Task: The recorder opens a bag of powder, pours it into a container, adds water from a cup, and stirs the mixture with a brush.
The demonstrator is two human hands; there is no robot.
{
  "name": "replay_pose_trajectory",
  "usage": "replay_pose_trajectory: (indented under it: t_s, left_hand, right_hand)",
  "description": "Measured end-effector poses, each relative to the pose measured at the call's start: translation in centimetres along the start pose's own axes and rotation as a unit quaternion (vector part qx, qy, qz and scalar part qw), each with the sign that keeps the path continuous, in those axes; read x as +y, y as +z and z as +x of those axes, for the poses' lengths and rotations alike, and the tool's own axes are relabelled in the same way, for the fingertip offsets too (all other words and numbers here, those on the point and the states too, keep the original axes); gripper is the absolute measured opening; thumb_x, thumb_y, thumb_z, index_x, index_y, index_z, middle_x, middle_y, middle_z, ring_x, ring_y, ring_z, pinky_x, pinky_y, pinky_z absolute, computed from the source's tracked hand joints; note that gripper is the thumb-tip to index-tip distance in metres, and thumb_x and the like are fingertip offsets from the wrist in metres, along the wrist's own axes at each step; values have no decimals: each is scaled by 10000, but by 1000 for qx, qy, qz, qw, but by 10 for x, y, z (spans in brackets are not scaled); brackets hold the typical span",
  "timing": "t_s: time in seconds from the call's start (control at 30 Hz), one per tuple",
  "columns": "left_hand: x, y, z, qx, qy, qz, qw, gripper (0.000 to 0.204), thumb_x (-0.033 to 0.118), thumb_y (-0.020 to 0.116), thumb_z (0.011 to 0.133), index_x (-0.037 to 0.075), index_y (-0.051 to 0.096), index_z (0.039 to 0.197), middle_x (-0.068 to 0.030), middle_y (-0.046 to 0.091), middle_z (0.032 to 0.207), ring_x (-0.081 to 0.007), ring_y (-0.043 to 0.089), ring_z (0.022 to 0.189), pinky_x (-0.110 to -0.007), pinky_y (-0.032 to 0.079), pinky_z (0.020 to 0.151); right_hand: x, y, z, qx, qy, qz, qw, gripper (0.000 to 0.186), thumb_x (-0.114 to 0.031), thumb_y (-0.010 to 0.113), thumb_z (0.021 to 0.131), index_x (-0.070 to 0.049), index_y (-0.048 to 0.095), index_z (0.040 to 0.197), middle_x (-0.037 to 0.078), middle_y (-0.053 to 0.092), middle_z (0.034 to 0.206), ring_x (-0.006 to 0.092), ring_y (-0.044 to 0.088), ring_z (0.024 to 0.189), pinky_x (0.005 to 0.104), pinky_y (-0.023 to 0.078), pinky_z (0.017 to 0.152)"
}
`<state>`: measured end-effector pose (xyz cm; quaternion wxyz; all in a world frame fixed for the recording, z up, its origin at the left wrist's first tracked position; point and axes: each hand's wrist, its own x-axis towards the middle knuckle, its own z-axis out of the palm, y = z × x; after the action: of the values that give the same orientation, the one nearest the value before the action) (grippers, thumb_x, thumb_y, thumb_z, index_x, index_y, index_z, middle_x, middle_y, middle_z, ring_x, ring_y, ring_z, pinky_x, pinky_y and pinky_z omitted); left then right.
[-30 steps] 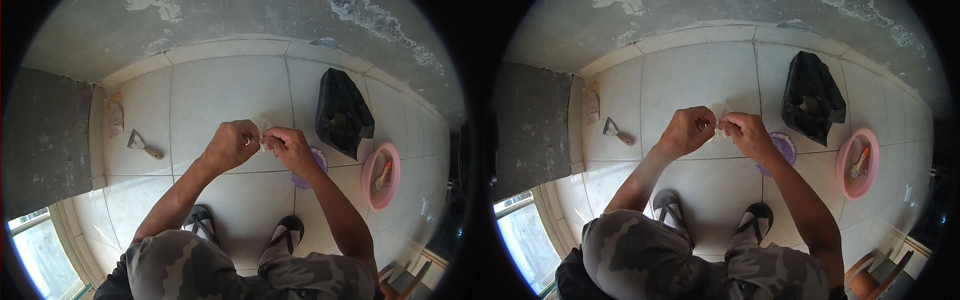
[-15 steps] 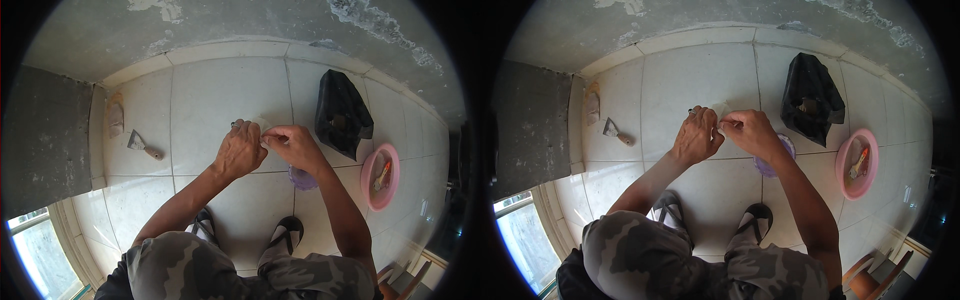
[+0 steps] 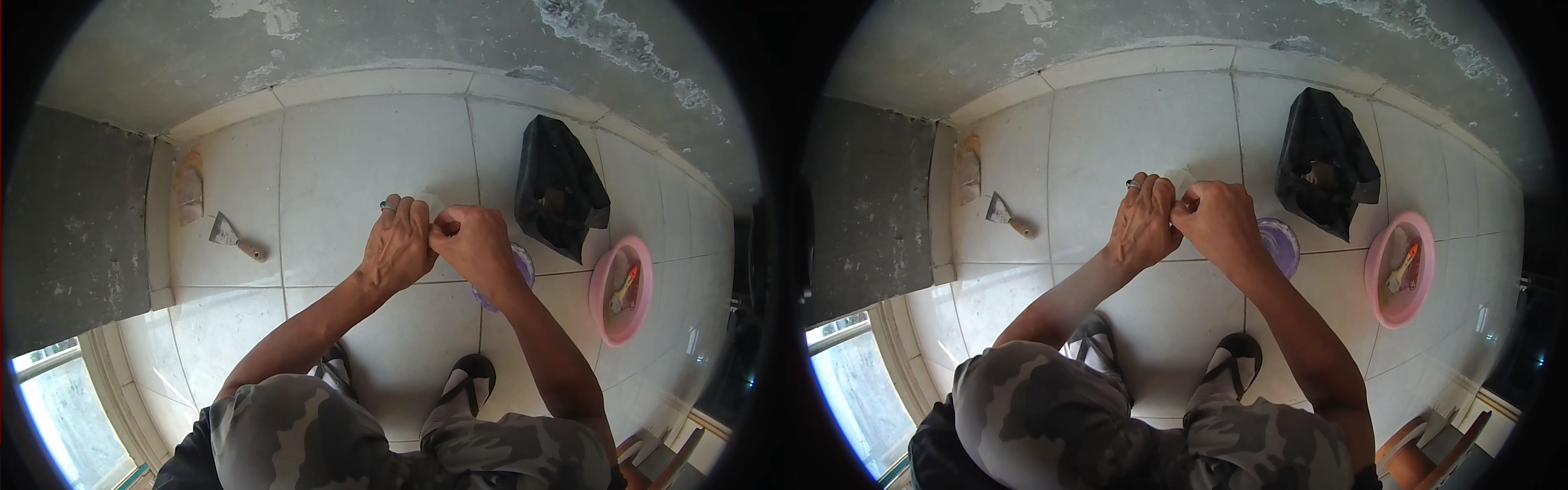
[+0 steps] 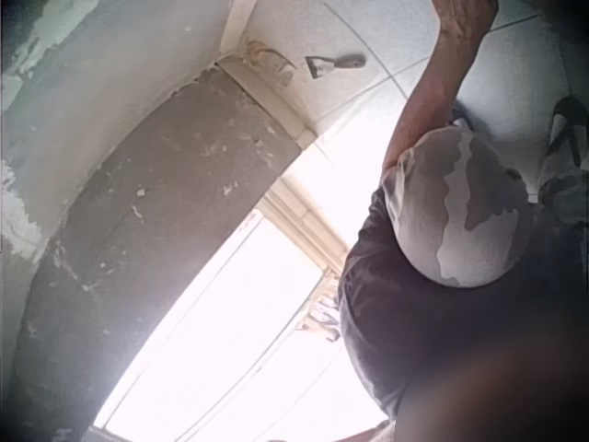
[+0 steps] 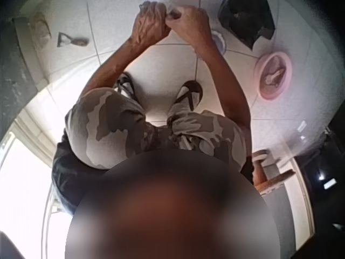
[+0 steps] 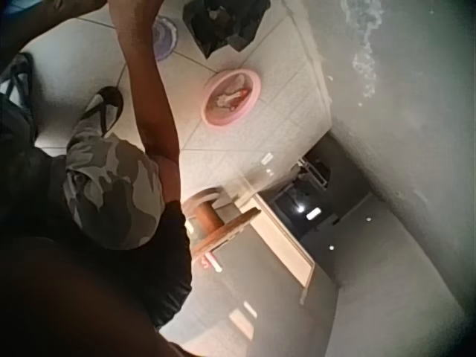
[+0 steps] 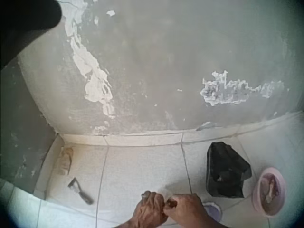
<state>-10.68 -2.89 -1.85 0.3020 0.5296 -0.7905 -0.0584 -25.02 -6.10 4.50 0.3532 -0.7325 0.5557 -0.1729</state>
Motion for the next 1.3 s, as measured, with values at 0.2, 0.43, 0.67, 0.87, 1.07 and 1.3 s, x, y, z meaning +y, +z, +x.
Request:
replay_pose_trajectory:
  t_s: [0.2,0.43,0.67,0.87,1.07,1.3]
  left_hand:
    - [-9,13,-6,19,-18,-51,998,256,21,655,735,-23,471,909,-176,508,809,-353,507,746,-446,438,715]
    - [-9,13,-5,40,-23,-79,996,231,-13,638,749,-5,460,896,-164,507,825,-364,507,754,-468,433,734]
    - [-9,7,-9,39,-72,-117,990,232,-11,649,780,3,470,927,-157,532,844,-360,511,762,-483,438,747]
    - [-9,-15,-4,38,-106,-168,979,224,-58,635,822,-6,588,1035,-98,637,884,-228,608,753,-337,517,642]
    - [-8,-25,-1,8,-167,-215,962,141,-5,662,855,-10,688,994,-103,684,868,-185,653,736,-296,540,660]
    - [-13,-37,4,-108,-370,-338,859,155,53,624,910,-46,651,1026,-73,683,880,-106,617,778,-271,509,708]
  right_hand:
    - [7,8,7,-52,-22,-7,998,191,-137,626,803,42,684,769,205,667,686,358,667,640,417,541,669]
    - [15,22,9,-8,-79,-21,997,211,-131,593,811,52,636,715,234,639,667,418,636,657,467,542,674]
    - [21,24,7,-103,176,315,927,266,-182,614,883,72,674,836,162,635,664,216,651,596,390,534,601]
    - [36,17,1,-40,30,229,972,185,-138,618,922,31,695,917,124,656,712,178,649,658,357,520,599]
    - [34,19,-2,53,-122,91,987,175,-81,730,829,-23,645,970,131,672,926,300,663,788,375,540,681]
    - [36,30,-4,99,-215,27,971,297,-55,766,786,-43,607,1036,127,651,916,315,653,878,407,552,747]
